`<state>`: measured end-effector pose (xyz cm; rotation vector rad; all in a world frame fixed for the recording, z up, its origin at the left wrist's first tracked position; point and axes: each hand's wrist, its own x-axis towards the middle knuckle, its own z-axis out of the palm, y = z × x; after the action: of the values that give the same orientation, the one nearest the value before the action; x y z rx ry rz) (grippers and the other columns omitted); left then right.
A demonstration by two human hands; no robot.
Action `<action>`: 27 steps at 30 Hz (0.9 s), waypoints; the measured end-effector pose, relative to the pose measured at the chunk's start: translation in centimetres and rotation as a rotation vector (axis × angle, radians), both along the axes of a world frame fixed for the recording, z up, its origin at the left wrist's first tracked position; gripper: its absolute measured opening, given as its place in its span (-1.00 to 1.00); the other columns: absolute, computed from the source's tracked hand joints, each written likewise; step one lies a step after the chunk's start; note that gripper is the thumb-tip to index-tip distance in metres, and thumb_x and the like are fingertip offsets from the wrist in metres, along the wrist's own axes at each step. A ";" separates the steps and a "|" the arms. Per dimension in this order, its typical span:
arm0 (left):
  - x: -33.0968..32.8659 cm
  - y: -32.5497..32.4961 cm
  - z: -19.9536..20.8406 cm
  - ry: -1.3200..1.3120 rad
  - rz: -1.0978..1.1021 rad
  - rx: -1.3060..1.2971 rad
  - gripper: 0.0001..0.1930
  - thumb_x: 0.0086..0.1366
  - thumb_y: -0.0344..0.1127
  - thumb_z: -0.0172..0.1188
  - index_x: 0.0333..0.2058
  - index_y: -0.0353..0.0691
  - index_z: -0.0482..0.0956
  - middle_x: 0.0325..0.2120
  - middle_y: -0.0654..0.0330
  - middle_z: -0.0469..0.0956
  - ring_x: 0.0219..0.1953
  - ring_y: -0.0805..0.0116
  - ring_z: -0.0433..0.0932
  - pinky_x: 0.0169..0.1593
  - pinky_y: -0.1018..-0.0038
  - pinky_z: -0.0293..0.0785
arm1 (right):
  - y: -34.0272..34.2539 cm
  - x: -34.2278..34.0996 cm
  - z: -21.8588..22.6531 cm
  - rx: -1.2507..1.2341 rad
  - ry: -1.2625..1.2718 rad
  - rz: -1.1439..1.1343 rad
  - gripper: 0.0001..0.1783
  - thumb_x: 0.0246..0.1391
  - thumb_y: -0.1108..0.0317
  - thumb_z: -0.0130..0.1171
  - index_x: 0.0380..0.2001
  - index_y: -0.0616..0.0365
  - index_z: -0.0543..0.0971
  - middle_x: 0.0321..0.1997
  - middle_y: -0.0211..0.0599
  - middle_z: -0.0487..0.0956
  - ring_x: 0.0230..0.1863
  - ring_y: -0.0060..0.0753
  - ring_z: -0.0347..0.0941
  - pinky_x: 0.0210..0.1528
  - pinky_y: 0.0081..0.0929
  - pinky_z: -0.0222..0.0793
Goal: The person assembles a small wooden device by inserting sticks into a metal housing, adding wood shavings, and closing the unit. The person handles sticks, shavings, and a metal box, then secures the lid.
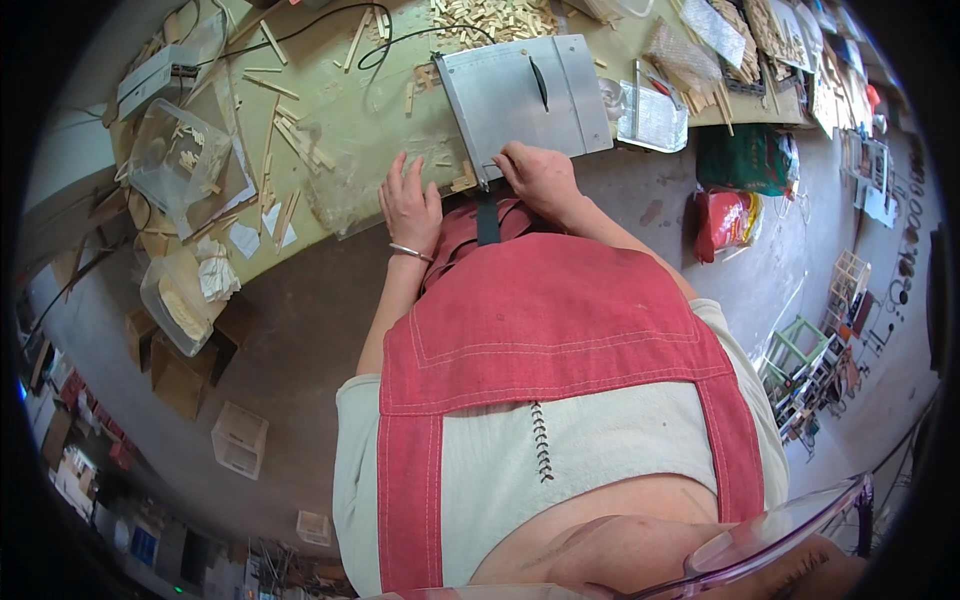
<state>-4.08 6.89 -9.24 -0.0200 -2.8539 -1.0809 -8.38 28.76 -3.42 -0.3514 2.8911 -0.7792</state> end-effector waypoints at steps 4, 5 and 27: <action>0.0 -0.1 -0.1 0.006 -0.007 -0.003 -0.54 0.15 -0.39 0.21 0.07 -0.26 0.47 0.19 0.01 0.31 0.14 -0.02 0.34 0.22 0.14 0.22 | 0.1 0.2 -0.2 0.021 -0.001 -0.039 -0.71 0.20 0.10 0.15 -0.46 0.07 0.52 -0.59 -0.11 0.54 -0.50 0.05 0.52 -0.48 -0.10 0.38; 0.0 -0.2 -0.1 0.007 -0.010 -0.004 -0.54 0.15 -0.39 0.21 0.07 -0.25 0.47 0.19 0.02 0.31 0.14 -0.02 0.34 0.22 0.14 0.22 | 0.1 0.3 -0.3 0.026 0.002 -0.043 -0.72 0.20 0.10 0.16 -0.43 0.06 0.54 -0.59 -0.12 0.54 -0.51 0.03 0.52 -0.48 -0.12 0.39; 0.6 -0.5 -0.5 0.028 -0.019 -0.001 -0.54 0.16 -0.39 0.21 0.08 -0.26 0.46 0.19 0.00 0.31 0.15 -0.03 0.32 0.23 0.12 0.20 | -0.4 -0.1 0.7 0.025 0.086 0.120 -0.80 0.11 0.31 0.11 -0.23 0.15 0.44 -0.36 -0.11 0.57 -0.31 0.03 0.53 -0.33 -0.08 0.42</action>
<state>-3.50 6.39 -9.72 -0.0627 -2.8351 -1.0741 -8.48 28.36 -2.74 -0.5631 2.9224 -0.7250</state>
